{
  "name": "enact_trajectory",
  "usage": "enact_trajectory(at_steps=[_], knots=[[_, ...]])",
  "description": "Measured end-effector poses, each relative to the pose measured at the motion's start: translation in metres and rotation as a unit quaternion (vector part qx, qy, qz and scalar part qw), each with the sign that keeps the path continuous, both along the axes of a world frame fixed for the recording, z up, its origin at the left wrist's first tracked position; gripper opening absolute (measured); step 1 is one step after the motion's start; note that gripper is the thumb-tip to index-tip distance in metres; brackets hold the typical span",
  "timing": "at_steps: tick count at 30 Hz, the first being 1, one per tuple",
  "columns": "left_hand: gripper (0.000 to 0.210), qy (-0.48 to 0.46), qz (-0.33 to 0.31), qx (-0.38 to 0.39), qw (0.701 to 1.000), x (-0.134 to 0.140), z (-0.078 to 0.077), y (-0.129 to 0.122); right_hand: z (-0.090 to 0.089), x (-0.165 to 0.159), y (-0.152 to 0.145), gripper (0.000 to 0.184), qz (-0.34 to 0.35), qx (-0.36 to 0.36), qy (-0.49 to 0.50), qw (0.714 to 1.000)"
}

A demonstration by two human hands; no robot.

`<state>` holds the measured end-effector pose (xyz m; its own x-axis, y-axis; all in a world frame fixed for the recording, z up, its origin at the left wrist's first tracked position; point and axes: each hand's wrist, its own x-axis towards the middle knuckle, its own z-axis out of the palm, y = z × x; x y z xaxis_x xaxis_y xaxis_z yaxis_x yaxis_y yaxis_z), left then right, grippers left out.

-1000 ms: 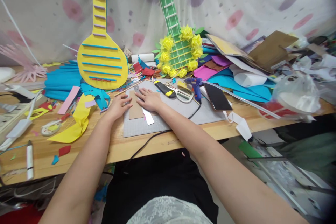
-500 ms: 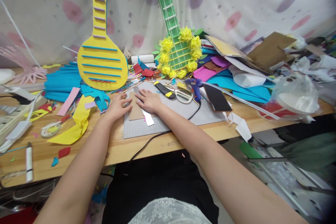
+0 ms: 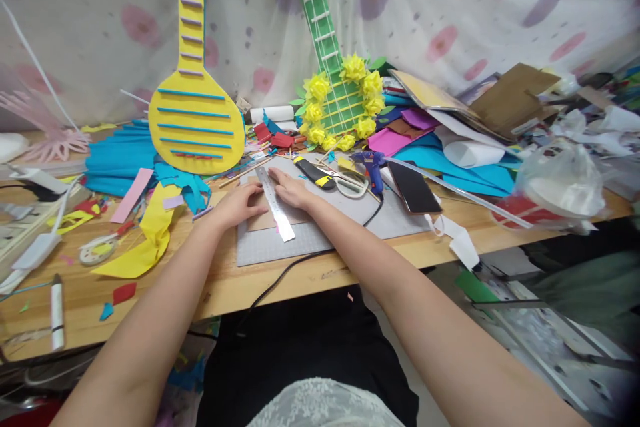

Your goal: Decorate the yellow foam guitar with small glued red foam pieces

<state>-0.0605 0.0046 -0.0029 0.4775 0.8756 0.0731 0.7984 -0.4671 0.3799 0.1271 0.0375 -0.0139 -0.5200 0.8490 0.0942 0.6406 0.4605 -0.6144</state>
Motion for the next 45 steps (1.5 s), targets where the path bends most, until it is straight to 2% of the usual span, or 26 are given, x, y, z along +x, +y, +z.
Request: enact_trajectory(at_steps=[3, 5, 8, 11, 16, 20, 23, 29, 35, 41, 45], knots=[[0.056, 0.009, -0.001, -0.004, 1.000, 0.000, 0.002, 0.001, 0.003, 0.009, 0.006, 0.068, 0.026, -0.057, 0.110, 0.992], [0.056, 0.013, 0.001, -0.008, 1.000, 0.001, 0.004, 0.001, 0.006, 0.015, 0.005, 0.065, 0.018, -0.053, 0.138, 0.989], [0.055, 0.021, 0.002, -0.015, 1.000, 0.002, 0.006, 0.001, 0.011, 0.023, -0.007, 0.056, 0.027, -0.010, 0.115, 0.993], [0.053, 0.048, 0.003, -0.016, 0.999, 0.004, 0.009, 0.003, 0.011, 0.028, -0.022, 0.058, 0.054, 0.032, 0.067, 0.996], [0.057, 0.118, -0.008, -0.001, 0.993, 0.008, 0.022, 0.004, -0.003, 0.032, -0.029, 0.039, -0.033, 0.099, 0.011, 0.994], [0.064, 0.168, -0.040, 0.002, 0.985, 0.014, 0.031, 0.002, -0.013, 0.034, -0.023, 0.031, -0.019, 0.120, 0.000, 0.993], [0.064, 0.172, -0.042, 0.012, 0.984, 0.018, 0.028, -0.002, -0.014, 0.034, -0.021, 0.031, -0.015, 0.119, -0.003, 0.993], [0.082, 0.137, 0.000, 0.005, 0.991, 0.017, 0.015, -0.010, -0.014, 0.035, -0.021, 0.029, 0.000, 0.133, -0.008, 0.991], [0.085, 0.147, 0.008, -0.031, 0.989, 0.021, 0.017, -0.012, -0.017, 0.035, -0.020, 0.030, -0.005, 0.136, -0.006, 0.991], [0.095, 0.156, 0.016, -0.022, 0.987, 0.025, 0.018, -0.010, -0.017, 0.035, -0.020, 0.028, -0.003, 0.142, -0.005, 0.990], [0.093, 0.156, 0.009, -0.021, 0.987, 0.024, 0.016, -0.008, -0.017, 0.035, -0.020, 0.029, -0.002, 0.142, -0.010, 0.990]])
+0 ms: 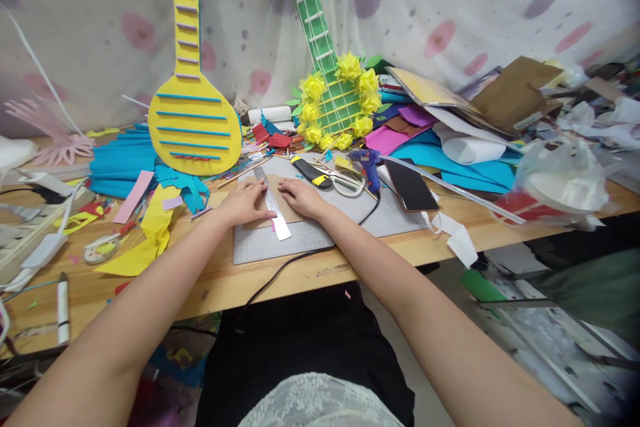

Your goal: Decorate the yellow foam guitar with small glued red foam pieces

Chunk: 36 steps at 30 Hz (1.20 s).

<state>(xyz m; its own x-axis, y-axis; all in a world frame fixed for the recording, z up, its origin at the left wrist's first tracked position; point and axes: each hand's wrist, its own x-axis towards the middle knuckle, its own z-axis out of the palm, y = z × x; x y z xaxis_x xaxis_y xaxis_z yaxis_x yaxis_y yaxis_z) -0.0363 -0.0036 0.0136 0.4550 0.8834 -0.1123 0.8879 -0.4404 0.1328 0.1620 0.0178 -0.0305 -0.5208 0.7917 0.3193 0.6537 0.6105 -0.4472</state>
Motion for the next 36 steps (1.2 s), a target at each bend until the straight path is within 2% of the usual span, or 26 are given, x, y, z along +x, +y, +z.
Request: enact_trajectory(at_steps=[13, 36], knots=[[0.096, 0.010, -0.038, -0.035, 0.999, -0.001, 0.008, 0.007, 0.001, 0.000, -0.002, 0.030, -0.003, -0.005, -0.001, 1.000], [0.098, 0.021, -0.031, -0.064, 0.997, 0.000, 0.014, 0.009, 0.001, 0.000, -0.002, 0.028, -0.005, -0.001, 0.001, 1.000]])
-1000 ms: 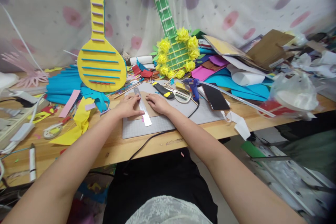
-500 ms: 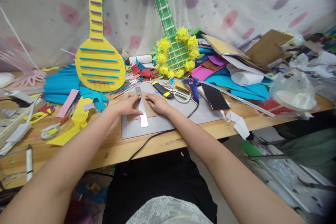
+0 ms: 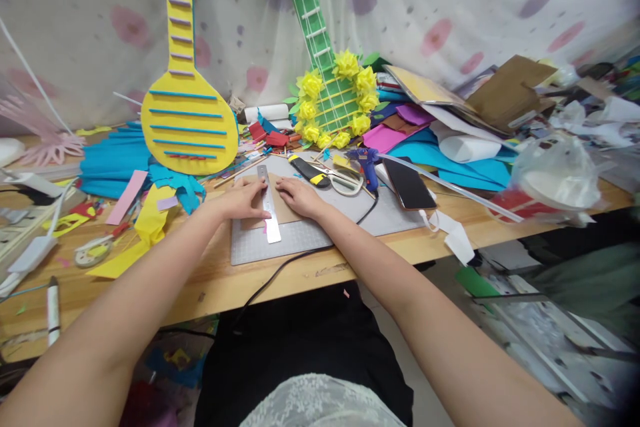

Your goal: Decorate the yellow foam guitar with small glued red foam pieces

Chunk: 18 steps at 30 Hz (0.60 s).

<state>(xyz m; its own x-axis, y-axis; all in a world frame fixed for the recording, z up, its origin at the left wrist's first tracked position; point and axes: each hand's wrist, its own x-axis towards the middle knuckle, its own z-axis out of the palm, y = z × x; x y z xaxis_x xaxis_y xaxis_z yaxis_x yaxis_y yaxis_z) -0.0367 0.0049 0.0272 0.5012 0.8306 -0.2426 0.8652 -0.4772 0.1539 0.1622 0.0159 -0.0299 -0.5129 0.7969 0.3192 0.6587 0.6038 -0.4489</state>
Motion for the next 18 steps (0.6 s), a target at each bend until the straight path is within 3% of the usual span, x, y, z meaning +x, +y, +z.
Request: enact_trajectory(at_steps=[18], knots=[[0.097, -0.007, 0.007, -0.005, 1.000, -0.0030, -0.0039, 0.0011, -0.0003, 0.0001, -0.0001, 0.028, 0.002, 0.000, 0.003, 1.000]])
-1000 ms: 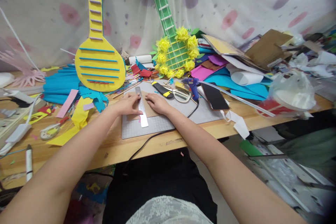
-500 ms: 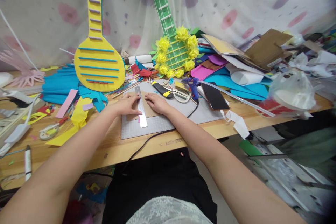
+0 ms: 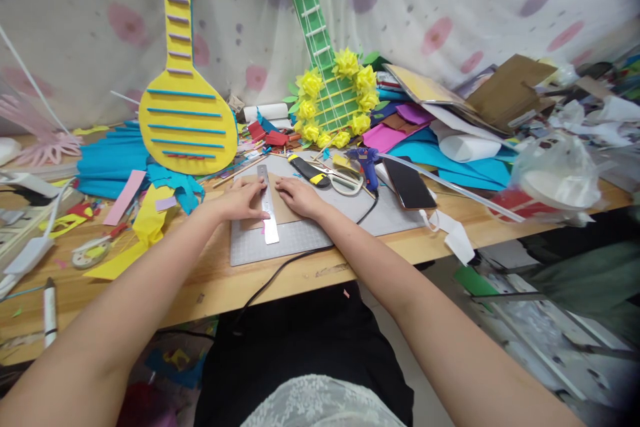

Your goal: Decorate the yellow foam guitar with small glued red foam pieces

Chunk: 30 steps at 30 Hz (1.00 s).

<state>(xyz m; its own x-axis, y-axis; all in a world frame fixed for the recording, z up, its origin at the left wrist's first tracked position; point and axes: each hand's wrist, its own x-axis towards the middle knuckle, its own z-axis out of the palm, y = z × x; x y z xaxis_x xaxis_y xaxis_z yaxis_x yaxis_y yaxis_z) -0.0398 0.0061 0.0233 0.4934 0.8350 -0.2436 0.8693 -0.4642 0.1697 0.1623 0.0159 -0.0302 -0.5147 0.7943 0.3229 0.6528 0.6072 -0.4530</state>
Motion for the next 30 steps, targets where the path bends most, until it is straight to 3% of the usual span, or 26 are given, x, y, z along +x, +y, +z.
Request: enact_trajectory(at_steps=[30], knots=[[0.097, 0.006, -0.002, -0.015, 1.000, 0.0013, 0.0038, 0.0005, 0.0019, -0.0001, -0.0009, 0.030, -0.006, -0.002, -0.020, 1.000]])
